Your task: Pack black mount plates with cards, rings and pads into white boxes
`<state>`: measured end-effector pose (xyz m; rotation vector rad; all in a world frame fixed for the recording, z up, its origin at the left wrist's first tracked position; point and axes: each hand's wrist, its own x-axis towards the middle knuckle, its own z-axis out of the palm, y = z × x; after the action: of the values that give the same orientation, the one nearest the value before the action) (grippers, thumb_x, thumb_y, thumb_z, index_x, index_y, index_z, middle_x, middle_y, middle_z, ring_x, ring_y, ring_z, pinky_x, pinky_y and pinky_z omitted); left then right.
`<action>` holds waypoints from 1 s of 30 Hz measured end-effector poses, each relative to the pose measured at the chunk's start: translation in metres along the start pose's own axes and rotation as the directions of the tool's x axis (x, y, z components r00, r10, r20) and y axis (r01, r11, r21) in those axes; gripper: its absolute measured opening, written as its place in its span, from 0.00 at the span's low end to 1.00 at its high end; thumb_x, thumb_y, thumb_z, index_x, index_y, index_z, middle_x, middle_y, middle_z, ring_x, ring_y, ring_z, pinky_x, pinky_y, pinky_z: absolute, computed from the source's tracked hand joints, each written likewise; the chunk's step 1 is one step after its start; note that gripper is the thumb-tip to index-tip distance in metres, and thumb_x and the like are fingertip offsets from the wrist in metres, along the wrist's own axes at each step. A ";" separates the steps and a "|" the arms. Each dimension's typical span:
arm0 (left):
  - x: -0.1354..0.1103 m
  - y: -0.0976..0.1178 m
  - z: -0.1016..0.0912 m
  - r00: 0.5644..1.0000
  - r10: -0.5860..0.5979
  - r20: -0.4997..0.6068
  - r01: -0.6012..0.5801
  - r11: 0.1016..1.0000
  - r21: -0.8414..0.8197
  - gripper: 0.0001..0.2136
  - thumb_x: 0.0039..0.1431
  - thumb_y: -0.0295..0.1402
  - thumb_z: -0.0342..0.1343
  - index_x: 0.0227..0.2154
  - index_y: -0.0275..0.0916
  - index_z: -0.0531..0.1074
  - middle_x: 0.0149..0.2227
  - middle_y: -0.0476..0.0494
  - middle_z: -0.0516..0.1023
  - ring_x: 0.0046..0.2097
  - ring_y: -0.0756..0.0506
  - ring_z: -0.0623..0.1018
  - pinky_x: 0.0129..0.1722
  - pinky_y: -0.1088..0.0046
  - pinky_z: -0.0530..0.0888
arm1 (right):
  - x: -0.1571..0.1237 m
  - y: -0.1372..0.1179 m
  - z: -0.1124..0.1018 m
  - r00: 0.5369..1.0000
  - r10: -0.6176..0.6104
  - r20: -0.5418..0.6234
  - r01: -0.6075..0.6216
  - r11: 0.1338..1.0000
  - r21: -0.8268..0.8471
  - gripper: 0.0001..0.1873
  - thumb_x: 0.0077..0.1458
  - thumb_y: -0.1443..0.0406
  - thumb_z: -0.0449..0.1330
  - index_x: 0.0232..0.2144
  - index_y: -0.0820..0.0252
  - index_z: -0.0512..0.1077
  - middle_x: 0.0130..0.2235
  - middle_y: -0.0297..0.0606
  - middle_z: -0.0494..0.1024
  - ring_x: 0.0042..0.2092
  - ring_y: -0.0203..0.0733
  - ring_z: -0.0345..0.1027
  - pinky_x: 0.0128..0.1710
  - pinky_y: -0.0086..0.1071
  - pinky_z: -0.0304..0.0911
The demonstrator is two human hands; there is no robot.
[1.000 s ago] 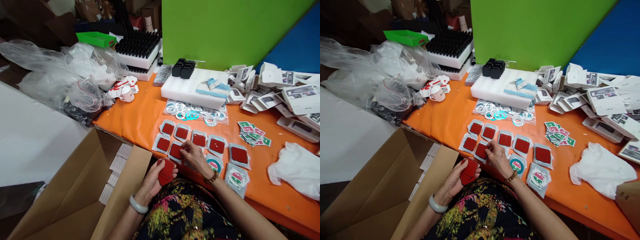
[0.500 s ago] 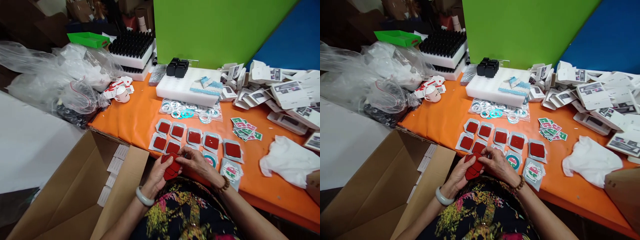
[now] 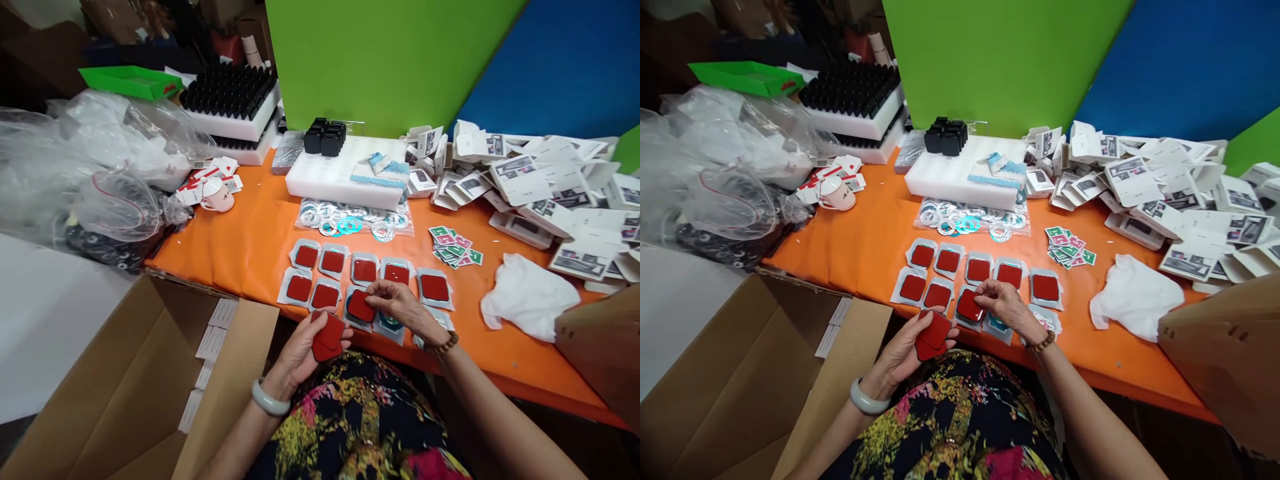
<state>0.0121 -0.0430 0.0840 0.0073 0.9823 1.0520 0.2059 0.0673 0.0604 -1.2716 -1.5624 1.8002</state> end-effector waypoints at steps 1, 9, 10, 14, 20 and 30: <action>-0.001 0.001 0.001 1.000 -0.014 0.021 0.014 1.000 -0.011 0.16 0.55 0.31 0.59 0.45 0.34 0.66 0.37 0.34 0.80 0.42 0.37 0.81 0.43 0.58 0.76 | 0.001 0.004 0.002 0.999 -0.026 -0.019 0.025 0.999 -0.048 0.13 0.46 0.57 0.63 0.26 0.59 0.68 0.22 0.29 0.67 0.23 0.32 0.57 0.22 0.28 0.52; 0.008 -0.006 0.016 0.998 0.033 0.048 -0.036 0.997 0.069 0.17 0.49 0.30 0.64 0.41 0.32 0.68 0.35 0.36 0.80 0.38 0.38 0.81 0.41 0.60 0.78 | -0.009 0.007 0.012 0.917 -0.316 -0.244 0.188 0.881 -0.434 0.07 0.53 0.60 0.58 0.31 0.57 0.73 0.33 0.38 0.72 0.32 0.40 0.65 0.33 0.34 0.60; 0.011 -0.008 0.018 0.997 0.047 0.059 -0.052 0.995 0.084 0.17 0.49 0.30 0.65 0.40 0.32 0.68 0.35 0.37 0.80 0.37 0.39 0.81 0.40 0.61 0.78 | -0.013 0.006 0.014 0.925 -0.294 -0.242 0.184 0.902 -0.390 0.09 0.53 0.59 0.58 0.31 0.58 0.73 0.32 0.38 0.72 0.31 0.40 0.65 0.32 0.34 0.60; 0.020 -0.013 0.027 0.993 0.080 0.083 -0.090 0.988 0.123 0.17 0.47 0.30 0.66 0.40 0.32 0.70 0.34 0.39 0.80 0.33 0.42 0.81 0.36 0.65 0.79 | -0.028 0.001 0.020 0.994 -0.102 -0.049 0.098 0.992 -0.084 0.11 0.51 0.56 0.61 0.28 0.58 0.71 0.27 0.34 0.74 0.27 0.37 0.64 0.28 0.31 0.60; 0.022 -0.018 0.038 0.997 -0.002 0.081 -0.011 0.987 0.163 0.16 0.51 0.33 0.63 0.41 0.33 0.68 0.34 0.36 0.80 0.36 0.39 0.81 0.39 0.61 0.79 | -0.040 0.002 -0.008 0.986 0.038 -0.163 -0.002 0.978 0.211 0.17 0.41 0.55 0.66 0.27 0.58 0.67 0.23 0.28 0.67 0.22 0.30 0.55 0.20 0.26 0.50; 0.021 -0.013 0.045 0.996 -0.039 0.084 0.027 0.990 0.141 0.13 0.53 0.27 0.60 0.42 0.33 0.68 0.40 0.34 0.80 0.43 0.39 0.80 0.47 0.59 0.76 | -0.047 0.027 -0.040 0.976 -0.051 -0.210 0.026 0.993 -0.118 0.12 0.45 0.56 0.62 0.26 0.58 0.68 0.24 0.30 0.67 0.27 0.35 0.59 0.27 0.30 0.56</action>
<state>0.0551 -0.0152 0.0914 0.1500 0.9724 0.9434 0.2688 0.0439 0.0545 -1.4250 -1.5764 1.5138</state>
